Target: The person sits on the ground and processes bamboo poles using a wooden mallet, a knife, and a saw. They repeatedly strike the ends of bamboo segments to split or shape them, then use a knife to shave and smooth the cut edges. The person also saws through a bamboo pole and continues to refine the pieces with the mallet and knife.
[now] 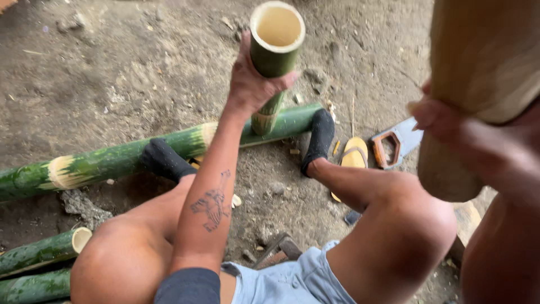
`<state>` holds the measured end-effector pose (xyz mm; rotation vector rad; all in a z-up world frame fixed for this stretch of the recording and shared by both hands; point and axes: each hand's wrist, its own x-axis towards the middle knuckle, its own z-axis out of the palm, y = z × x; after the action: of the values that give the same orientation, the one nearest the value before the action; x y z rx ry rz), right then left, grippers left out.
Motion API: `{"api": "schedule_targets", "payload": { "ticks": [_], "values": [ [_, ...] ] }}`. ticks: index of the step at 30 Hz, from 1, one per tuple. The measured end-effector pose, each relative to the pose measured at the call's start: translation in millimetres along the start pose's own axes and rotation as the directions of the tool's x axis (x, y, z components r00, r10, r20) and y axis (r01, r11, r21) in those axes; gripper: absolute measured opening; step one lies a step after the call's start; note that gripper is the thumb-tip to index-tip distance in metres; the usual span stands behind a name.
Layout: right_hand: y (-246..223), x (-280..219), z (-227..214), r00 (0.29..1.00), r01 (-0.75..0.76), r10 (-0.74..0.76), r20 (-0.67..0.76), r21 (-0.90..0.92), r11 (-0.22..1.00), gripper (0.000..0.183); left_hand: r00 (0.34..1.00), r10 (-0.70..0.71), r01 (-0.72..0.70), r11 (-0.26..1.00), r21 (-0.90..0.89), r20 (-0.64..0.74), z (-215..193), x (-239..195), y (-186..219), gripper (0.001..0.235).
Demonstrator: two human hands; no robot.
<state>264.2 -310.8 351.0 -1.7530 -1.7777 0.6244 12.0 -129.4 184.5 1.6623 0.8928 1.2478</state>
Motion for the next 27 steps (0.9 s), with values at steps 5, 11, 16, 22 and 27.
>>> {"api": "schedule_targets", "payload": {
  "ticks": [5, 11, 16, 22, 27],
  "values": [
    [9.0, 12.7, 42.0, 0.986, -0.06, 0.093, 0.136, -0.228, 0.972, 0.119, 0.997, -0.07, 0.071, 0.996, 0.051, -0.025, 3.9, -0.4, -8.9, 0.086],
    [-25.5, -8.5, 20.4, 0.982, 0.18, -0.188, 0.0, 0.294, 0.939, 0.104, 0.999, 0.029, -0.032, 0.987, -0.155, -0.022, 2.9, -6.1, -21.5, 0.083],
    [-17.1, 2.8, 19.0, 0.982, -0.167, 0.174, 0.069, -0.091, 0.982, 0.118, 1.0, 0.015, -0.017, 0.996, -0.089, -0.022, 4.5, -7.5, -22.3, 0.079],
    [4.8, -0.6, 49.3, 0.958, -0.112, 0.146, 0.246, -0.146, 0.983, 0.114, 0.98, -0.197, 0.199, 0.97, -0.142, 0.032, 3.8, -11.6, -23.6, 0.087],
    [-5.1, -15.0, 27.7, 0.961, 0.253, -0.268, 0.074, 0.169, 0.953, 0.109, 1.0, -0.017, 0.023, 0.969, -0.246, 0.025, 6.0, -19.6, -25.3, 0.083]
  ]
}}
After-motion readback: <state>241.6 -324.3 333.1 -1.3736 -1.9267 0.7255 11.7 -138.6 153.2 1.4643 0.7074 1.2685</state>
